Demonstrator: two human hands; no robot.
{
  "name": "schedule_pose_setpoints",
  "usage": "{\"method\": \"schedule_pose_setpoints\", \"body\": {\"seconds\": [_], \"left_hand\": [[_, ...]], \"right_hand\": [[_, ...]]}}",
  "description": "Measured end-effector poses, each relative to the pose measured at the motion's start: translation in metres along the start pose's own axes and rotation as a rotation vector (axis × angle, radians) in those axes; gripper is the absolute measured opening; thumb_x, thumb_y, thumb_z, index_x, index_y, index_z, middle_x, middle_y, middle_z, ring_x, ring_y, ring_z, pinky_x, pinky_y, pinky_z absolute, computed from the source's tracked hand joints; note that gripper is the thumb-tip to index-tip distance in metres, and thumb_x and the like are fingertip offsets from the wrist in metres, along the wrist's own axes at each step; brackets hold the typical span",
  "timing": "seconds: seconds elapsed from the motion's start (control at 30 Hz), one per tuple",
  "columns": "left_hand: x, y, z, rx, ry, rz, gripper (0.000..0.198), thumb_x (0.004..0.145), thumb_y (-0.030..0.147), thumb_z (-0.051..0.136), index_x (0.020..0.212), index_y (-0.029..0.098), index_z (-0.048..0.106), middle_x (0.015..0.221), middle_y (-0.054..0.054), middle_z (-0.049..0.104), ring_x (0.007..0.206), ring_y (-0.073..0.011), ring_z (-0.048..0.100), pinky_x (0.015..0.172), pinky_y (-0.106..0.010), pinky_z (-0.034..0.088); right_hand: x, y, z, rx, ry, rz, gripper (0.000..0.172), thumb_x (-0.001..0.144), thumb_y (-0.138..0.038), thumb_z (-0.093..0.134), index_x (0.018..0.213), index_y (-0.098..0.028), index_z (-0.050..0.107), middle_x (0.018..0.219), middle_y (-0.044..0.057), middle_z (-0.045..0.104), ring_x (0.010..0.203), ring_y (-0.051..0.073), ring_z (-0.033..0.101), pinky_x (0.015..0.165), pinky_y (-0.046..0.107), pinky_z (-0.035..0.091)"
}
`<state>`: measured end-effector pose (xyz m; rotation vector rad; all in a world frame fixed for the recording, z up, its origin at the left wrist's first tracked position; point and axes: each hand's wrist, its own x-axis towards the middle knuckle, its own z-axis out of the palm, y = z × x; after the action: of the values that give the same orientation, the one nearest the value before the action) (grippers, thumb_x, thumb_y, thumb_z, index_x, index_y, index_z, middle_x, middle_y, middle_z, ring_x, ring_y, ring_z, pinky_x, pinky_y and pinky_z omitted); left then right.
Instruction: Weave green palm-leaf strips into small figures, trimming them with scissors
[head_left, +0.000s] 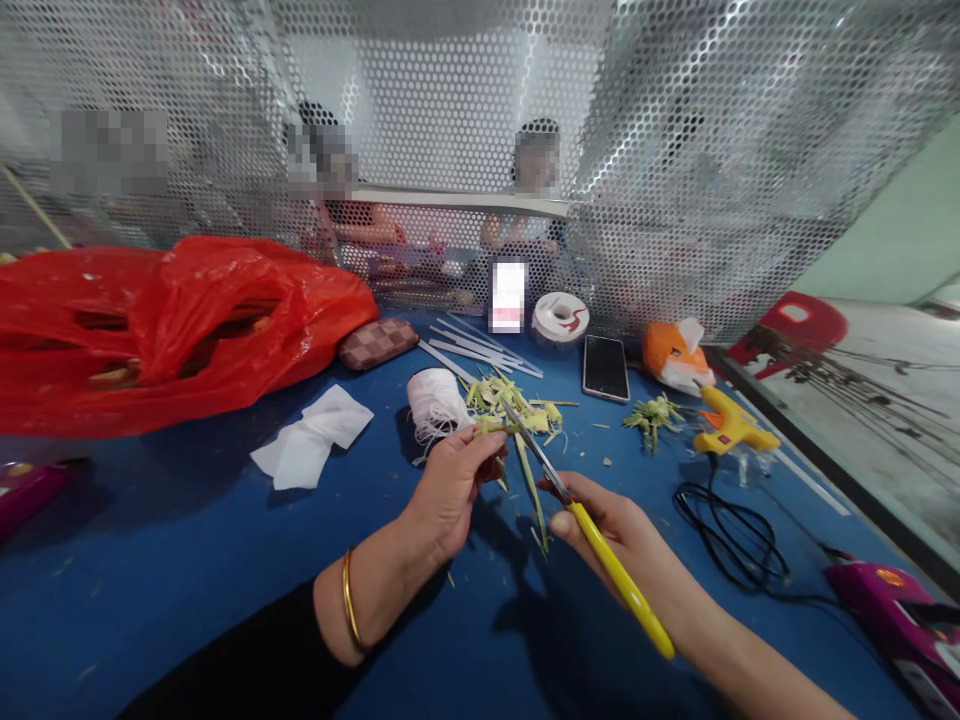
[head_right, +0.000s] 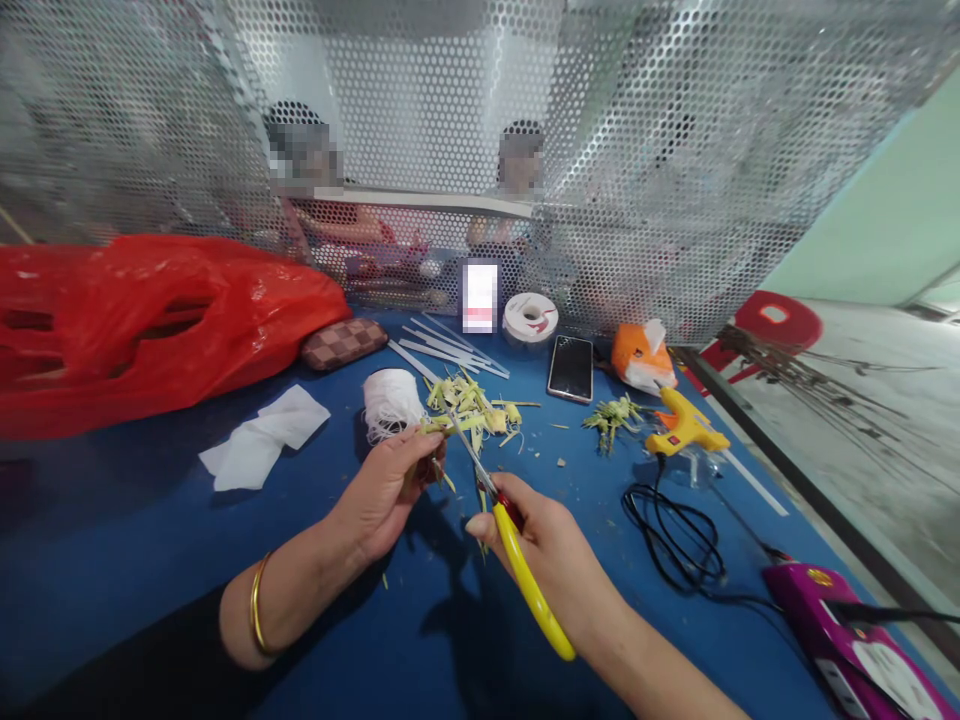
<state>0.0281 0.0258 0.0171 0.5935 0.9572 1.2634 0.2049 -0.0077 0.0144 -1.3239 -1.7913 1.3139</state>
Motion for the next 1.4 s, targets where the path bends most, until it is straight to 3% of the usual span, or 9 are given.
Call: {"method": "schedule_pose_setpoints", "body": {"seconds": [0.17, 0.3, 0.4, 0.53, 0.67, 0.8, 0.97, 1.17, 1.4], "left_hand": [[0.003, 0.000, -0.002, 0.007, -0.004, -0.007, 0.017, 0.065, 0.027, 0.076, 0.076, 0.015, 0.071, 0.070, 0.001, 0.064, 0.064, -0.0086, 0.053, 0.064, -0.021, 0.040], [0.003, 0.002, -0.002, 0.030, 0.023, 0.030, 0.018, 0.063, 0.024, 0.079, 0.077, 0.015, 0.073, 0.066, 0.003, 0.060, 0.058, -0.0055, 0.047, 0.058, -0.018, 0.036], [0.001, 0.003, -0.002, 0.001, 0.026, 0.002, 0.020, 0.066, 0.029, 0.079, 0.078, 0.014, 0.074, 0.060, 0.004, 0.054, 0.053, -0.0043, 0.043, 0.054, -0.018, 0.034], [0.000, 0.001, -0.002, -0.044, 0.000, -0.074, 0.026, 0.075, 0.036, 0.071, 0.084, 0.012, 0.075, 0.063, 0.001, 0.057, 0.057, -0.0065, 0.051, 0.057, -0.017, 0.041], [0.000, 0.003, -0.001, -0.087, 0.029, -0.106, 0.014, 0.074, 0.021, 0.072, 0.084, 0.011, 0.073, 0.070, -0.001, 0.065, 0.056, -0.0050, 0.056, 0.056, -0.014, 0.044], [-0.002, 0.007, 0.000, -0.122, -0.022, -0.149, 0.014, 0.072, 0.011, 0.072, 0.086, 0.012, 0.070, 0.074, -0.002, 0.069, 0.057, -0.0087, 0.064, 0.059, -0.018, 0.051], [-0.005, 0.001, 0.000, -0.100, -0.132, -0.239, 0.012, 0.077, 0.010, 0.069, 0.088, 0.012, 0.066, 0.077, -0.003, 0.070, 0.061, -0.0123, 0.068, 0.062, -0.022, 0.056], [-0.008, -0.006, 0.001, -0.045, -0.214, -0.299, 0.014, 0.077, 0.016, 0.072, 0.089, 0.012, 0.066, 0.085, -0.006, 0.071, 0.065, -0.0130, 0.069, 0.065, -0.023, 0.057], [-0.007, -0.004, 0.000, 0.142, -0.222, -0.212, 0.027, 0.074, 0.033, 0.076, 0.091, 0.012, 0.073, 0.084, -0.008, 0.071, 0.070, -0.0152, 0.067, 0.064, -0.025, 0.055]], "right_hand": [[0.002, 0.002, 0.000, -0.010, 0.033, -0.047, 0.039, 0.084, -0.058, 0.055, 0.083, -0.019, 0.057, 0.064, -0.004, 0.038, 0.059, 0.012, 0.034, 0.049, 0.023, 0.028], [0.006, 0.008, -0.001, 0.013, 0.124, -0.073, 0.043, 0.082, -0.059, 0.057, 0.096, -0.019, 0.063, 0.063, -0.004, 0.044, 0.056, 0.012, 0.039, 0.049, 0.023, 0.033], [0.009, 0.012, 0.000, 0.143, 0.166, -0.037, 0.055, 0.082, -0.064, 0.056, 0.112, -0.017, 0.058, 0.056, -0.007, 0.038, 0.043, 0.009, 0.034, 0.040, 0.021, 0.031], [0.007, 0.009, 0.003, 0.338, 0.173, 0.013, 0.067, 0.083, -0.068, 0.051, 0.126, -0.016, 0.049, 0.060, -0.006, 0.043, 0.037, 0.007, 0.035, 0.032, 0.020, 0.030], [0.003, 0.001, 0.002, 0.420, 0.144, -0.009, 0.064, 0.082, -0.066, 0.054, 0.123, -0.016, 0.051, 0.065, -0.004, 0.049, 0.042, 0.007, 0.039, 0.036, 0.021, 0.035], [0.004, -0.006, -0.001, 0.465, 0.202, 0.061, 0.062, 0.069, -0.059, 0.073, 0.113, -0.017, 0.059, 0.066, -0.002, 0.057, 0.044, 0.007, 0.043, 0.036, 0.019, 0.032], [0.010, -0.011, -0.003, 0.519, 0.340, 0.155, 0.068, 0.045, -0.039, 0.091, 0.102, -0.018, 0.062, 0.065, -0.003, 0.062, 0.044, 0.006, 0.043, 0.036, 0.018, 0.031], [0.009, -0.005, 0.001, 0.504, 0.360, 0.112, 0.057, 0.057, -0.036, 0.085, 0.107, -0.021, 0.060, 0.064, -0.006, 0.058, 0.040, 0.006, 0.043, 0.034, 0.018, 0.033], [0.007, -0.007, -0.003, 0.505, 0.402, 0.096, 0.055, 0.063, -0.037, 0.082, 0.110, -0.021, 0.057, 0.063, -0.006, 0.057, 0.040, 0.006, 0.042, 0.036, 0.018, 0.035]]}}
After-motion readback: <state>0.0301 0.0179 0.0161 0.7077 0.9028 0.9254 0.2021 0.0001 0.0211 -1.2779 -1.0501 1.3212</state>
